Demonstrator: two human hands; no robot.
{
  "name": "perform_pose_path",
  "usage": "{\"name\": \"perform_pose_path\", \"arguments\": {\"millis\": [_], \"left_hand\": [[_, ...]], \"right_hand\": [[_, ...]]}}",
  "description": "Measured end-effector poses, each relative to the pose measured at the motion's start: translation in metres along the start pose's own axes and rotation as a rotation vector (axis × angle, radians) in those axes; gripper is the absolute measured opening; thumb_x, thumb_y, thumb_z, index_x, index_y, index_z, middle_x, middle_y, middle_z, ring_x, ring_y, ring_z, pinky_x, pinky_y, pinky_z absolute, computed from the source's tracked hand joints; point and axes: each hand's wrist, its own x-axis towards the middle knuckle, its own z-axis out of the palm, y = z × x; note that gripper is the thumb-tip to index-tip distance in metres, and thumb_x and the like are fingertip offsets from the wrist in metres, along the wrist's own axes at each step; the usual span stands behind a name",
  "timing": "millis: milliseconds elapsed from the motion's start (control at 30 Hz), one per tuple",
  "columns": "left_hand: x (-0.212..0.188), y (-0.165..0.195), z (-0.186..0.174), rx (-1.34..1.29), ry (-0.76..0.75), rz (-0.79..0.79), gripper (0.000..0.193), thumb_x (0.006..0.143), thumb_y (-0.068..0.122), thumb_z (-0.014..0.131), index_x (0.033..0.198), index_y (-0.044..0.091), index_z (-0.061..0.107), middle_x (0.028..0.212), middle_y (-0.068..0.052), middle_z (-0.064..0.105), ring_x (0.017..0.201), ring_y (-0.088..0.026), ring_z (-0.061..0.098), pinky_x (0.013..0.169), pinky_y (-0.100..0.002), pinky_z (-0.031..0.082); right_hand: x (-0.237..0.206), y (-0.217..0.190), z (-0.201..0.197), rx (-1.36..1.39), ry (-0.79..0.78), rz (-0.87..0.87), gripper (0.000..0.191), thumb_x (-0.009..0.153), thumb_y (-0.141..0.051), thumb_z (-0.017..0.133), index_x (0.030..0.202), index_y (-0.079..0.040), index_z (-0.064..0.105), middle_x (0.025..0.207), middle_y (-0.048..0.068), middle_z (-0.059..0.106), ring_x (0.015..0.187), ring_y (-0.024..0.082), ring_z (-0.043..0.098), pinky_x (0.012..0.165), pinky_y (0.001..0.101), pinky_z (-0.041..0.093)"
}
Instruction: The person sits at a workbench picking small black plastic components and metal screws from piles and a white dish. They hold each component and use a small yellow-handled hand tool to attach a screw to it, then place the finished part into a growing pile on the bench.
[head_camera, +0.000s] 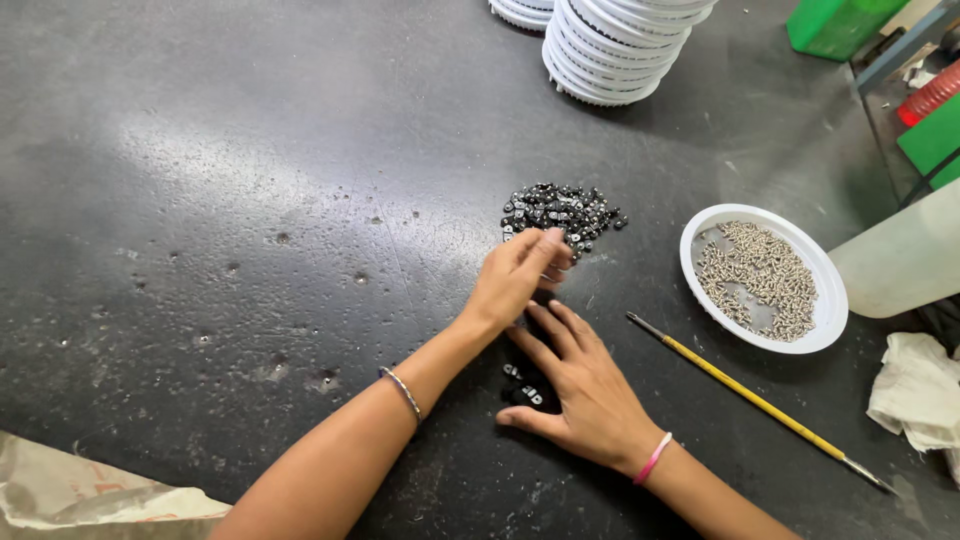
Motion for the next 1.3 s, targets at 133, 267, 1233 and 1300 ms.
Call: {"name": "perform_pose_path", "arguments": {"millis": [133,267,1233,1300], "left_hand": [[0.006,0.006,-0.016,0.180,0.067,-0.042,0.053,0.103,0.046,0.053,0.087,0.000,0.074,0.075,-0.007,0.072,0.068,-0.014,0.069,0.065,-0.031,0.058],[0.006,0.007,-0.015,0.331,-0.046,0.075,0.052,0.102,0.047,0.054,0.092,0.001,0.076,0.081,-0.007,0.077,0.078,-0.014,0.074,0.072,-0.032,0.060],[0.020,-0.005,-0.039,0.418,0.138,0.271,0.051,0.100,0.025,0.057,0.146,0.006,0.049,0.154,-0.018,0.043,0.140,-0.031,0.047,0.117,-0.040,0.037],[0.022,-0.008,-0.042,0.391,0.118,0.228,0.049,0.101,0.026,0.057,0.145,0.007,0.050,0.154,-0.016,0.042,0.137,-0.030,0.047,0.115,-0.040,0.038]], "right_hand": [[0.001,-0.001,0.001,0.033,0.006,0.008,0.091,0.078,-0.063,0.074,0.147,-0.009,0.048,0.156,0.018,0.040,0.146,0.041,0.029,0.116,0.0526,0.026],[-0.001,0.001,0.002,0.023,0.022,-0.014,0.089,0.080,-0.063,0.072,0.146,-0.008,0.049,0.154,0.018,0.041,0.146,0.039,0.031,0.116,0.0523,0.026],[-0.002,0.005,0.005,0.011,0.009,-0.016,0.084,0.086,-0.065,0.064,0.147,-0.010,0.049,0.157,0.016,0.040,0.148,0.038,0.029,0.118,0.0527,0.022],[-0.002,0.005,0.004,0.012,0.009,-0.018,0.084,0.086,-0.065,0.064,0.148,-0.010,0.049,0.157,0.016,0.040,0.148,0.038,0.029,0.118,0.0527,0.022]]}}
